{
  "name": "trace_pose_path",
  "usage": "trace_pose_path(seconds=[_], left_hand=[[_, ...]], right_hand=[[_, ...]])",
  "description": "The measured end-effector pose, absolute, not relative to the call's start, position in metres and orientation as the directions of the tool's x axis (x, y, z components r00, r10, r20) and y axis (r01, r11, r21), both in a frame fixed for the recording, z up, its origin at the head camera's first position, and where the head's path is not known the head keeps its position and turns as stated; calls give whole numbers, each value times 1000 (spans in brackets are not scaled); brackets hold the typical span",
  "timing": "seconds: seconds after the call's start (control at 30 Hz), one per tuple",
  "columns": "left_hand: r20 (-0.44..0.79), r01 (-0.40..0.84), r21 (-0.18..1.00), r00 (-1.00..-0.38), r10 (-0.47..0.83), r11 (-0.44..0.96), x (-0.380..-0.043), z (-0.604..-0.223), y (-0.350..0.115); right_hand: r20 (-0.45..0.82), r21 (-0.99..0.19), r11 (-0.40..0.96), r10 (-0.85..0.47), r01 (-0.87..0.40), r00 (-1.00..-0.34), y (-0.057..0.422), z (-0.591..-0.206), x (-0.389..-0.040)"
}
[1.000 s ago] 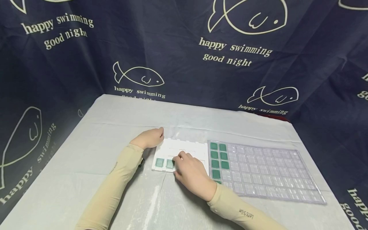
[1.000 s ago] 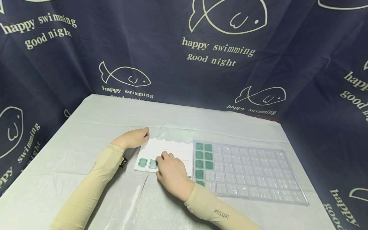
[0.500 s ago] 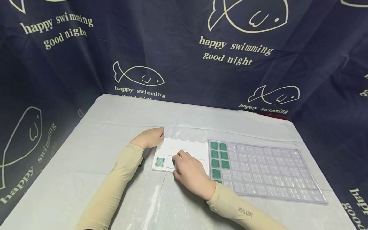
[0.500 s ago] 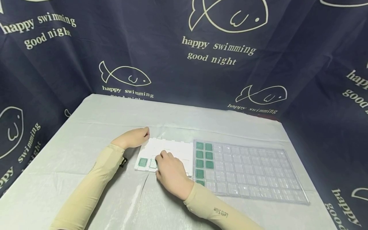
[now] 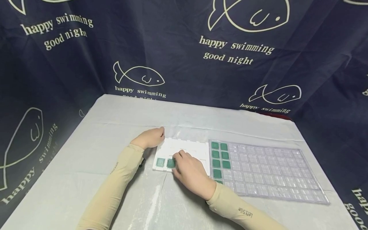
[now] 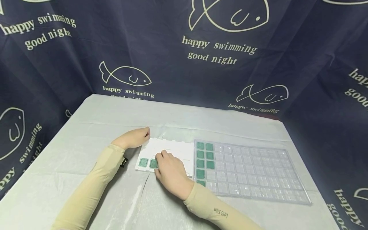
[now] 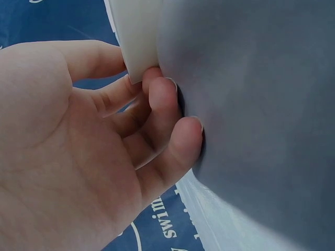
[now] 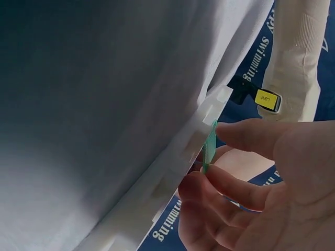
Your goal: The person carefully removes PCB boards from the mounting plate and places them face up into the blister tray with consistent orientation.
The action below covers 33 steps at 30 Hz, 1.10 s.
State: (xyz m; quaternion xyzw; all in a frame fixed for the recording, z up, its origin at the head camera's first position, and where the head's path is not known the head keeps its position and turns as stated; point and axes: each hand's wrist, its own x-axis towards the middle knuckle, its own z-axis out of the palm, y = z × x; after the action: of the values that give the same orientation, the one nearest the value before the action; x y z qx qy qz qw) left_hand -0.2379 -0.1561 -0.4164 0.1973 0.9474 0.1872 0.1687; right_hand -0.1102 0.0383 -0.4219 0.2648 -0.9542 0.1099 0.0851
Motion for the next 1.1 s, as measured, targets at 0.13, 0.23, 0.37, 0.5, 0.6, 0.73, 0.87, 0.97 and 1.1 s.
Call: trace_pose_path(seconds=[0.13, 0.23, 0.37, 0.5, 0.6, 0.73, 0.87, 0.97, 1.1], left_hand=[[-242, 313, 416, -867, 436, 854, -238, -416, -156], [-241, 315, 417, -866, 438, 853, -238, -416, -155], [-243, 317, 419, -864, 441, 851, -237, -415, -155], [-243, 318, 414, -864, 441, 853, -237, -415, -156], [-243, 318, 415, -864, 441, 852, -237, -415, -156], [-246, 316, 418, -863, 441, 852, -238, -416, -156], [-249, 315, 417, -863, 441, 852, -238, -416, -156], [-249, 315, 416, -863, 440, 853, -238, -416, -155], [-243, 318, 413, -864, 440, 853, -238, -418, -155]], right_hand=[[235, -174, 835, -479, -521, -846, 38, -422, -110], [260, -204, 831, -464, -517, -847, 38, -422, -112], [296, -240, 820, -448, -519, -844, 37, -422, -113], [300, -257, 817, -440, -516, -846, 38, -421, -113], [288, -275, 822, -425, -499, -858, 40, -419, -112], [276, -279, 844, -387, -459, -880, 43, -418, -112], [253, -258, 867, -366, -427, -895, 46, -419, -112], [210, -250, 869, -381, -427, -900, 48, -419, -111], [133, -264, 867, -401, -422, -906, 49, -419, -110]])
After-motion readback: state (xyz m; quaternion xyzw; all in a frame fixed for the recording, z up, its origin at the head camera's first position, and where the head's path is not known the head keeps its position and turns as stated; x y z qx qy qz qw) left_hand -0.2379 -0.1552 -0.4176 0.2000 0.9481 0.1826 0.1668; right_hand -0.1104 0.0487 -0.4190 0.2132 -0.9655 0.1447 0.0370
